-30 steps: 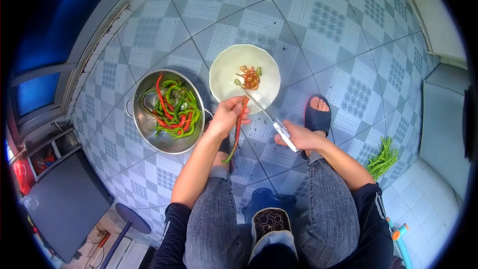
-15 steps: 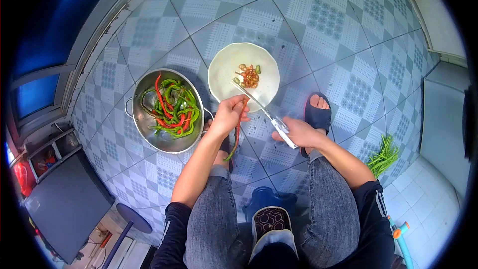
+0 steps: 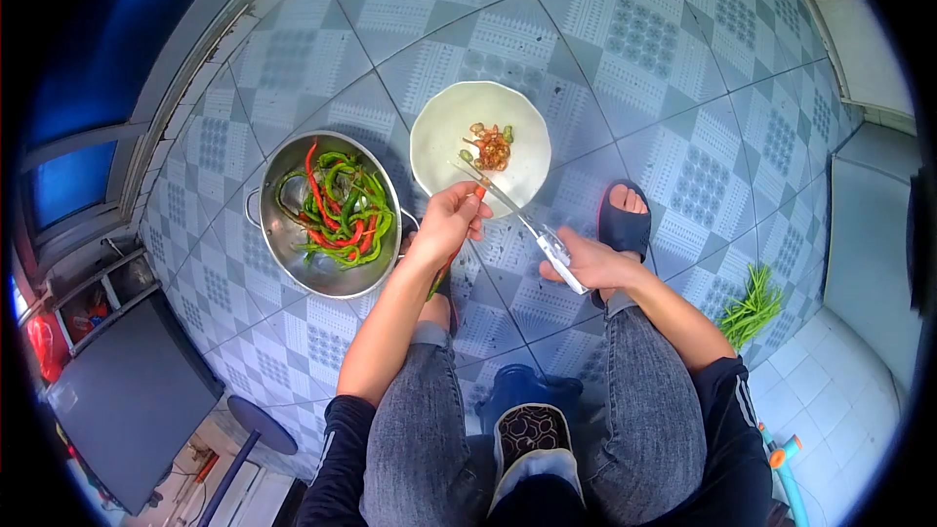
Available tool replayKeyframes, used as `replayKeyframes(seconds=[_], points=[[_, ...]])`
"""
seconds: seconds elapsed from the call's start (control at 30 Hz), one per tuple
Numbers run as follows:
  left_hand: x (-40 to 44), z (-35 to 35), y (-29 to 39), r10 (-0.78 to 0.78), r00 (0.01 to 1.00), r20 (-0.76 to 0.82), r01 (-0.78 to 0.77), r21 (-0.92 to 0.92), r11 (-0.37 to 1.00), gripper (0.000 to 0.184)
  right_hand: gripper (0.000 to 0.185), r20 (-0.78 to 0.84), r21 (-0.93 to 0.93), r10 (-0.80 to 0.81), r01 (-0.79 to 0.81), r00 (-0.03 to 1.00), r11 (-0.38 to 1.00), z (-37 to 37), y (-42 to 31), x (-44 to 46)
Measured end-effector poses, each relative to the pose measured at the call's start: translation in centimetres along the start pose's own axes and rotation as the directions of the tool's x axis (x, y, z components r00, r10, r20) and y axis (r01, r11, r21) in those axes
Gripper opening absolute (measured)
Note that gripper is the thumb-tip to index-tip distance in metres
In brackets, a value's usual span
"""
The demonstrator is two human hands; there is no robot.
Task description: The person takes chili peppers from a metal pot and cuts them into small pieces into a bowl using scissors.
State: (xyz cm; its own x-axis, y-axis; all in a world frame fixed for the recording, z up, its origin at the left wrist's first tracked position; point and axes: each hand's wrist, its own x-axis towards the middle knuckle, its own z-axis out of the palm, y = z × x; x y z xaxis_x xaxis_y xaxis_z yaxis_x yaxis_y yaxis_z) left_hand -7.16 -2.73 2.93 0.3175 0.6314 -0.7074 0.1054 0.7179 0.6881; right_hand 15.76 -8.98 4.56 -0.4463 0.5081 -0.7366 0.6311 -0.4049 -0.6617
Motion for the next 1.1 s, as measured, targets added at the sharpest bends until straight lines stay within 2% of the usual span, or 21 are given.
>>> replayKeyframes(seconds=[0.27, 0.43, 0.63, 0.7, 0.83, 1.1], points=[[0.0, 0.1, 0.2, 0.0, 1.0, 0.002, 0.0, 0.078, 0.997, 0.019, 0.072, -0.058, -0.034, 0.016, -0.018, 0.998, 0.999, 0.3, -0.5, 0.5], [0.3, 0.2, 0.0, -0.033, 0.999, -0.018, 0.034, 0.063, 0.997, 0.022, 0.066, -0.153, -0.077, -0.002, -0.01, 0.988, 0.997, 0.8, -0.3, 0.7], [0.6, 0.0, 0.5, -0.068, 0.997, -0.048, 0.073, 0.108, 0.991, 0.024, 0.063, -0.08, 0.002, 0.027, -0.026, 0.996, 1.0, 0.4, 0.4, 1.1], [0.6, -0.2, 0.7, -0.044, 0.998, -0.054, 0.046, 0.046, 0.998, 0.025, 0.064, -0.081, -0.012, 0.015, -0.016, 0.997, 1.0, 0.8, 0.7, 0.8], [0.5, -0.1, 0.9, -0.058, 0.997, -0.044, 0.06, 0.054, 0.997, 0.022, 0.069, -0.036, 0.018, -0.024, 0.025, 0.999, 1.0, 0.6, 0.4, 0.4], [0.9, 0.2, 0.2, -0.04, 0.999, -0.019, 0.042, 0.156, 0.987, 0.017, 0.071, -0.057, -0.033, 0.034, -0.036, 0.998, 0.999, 0.5, 0.2, 0.8]])
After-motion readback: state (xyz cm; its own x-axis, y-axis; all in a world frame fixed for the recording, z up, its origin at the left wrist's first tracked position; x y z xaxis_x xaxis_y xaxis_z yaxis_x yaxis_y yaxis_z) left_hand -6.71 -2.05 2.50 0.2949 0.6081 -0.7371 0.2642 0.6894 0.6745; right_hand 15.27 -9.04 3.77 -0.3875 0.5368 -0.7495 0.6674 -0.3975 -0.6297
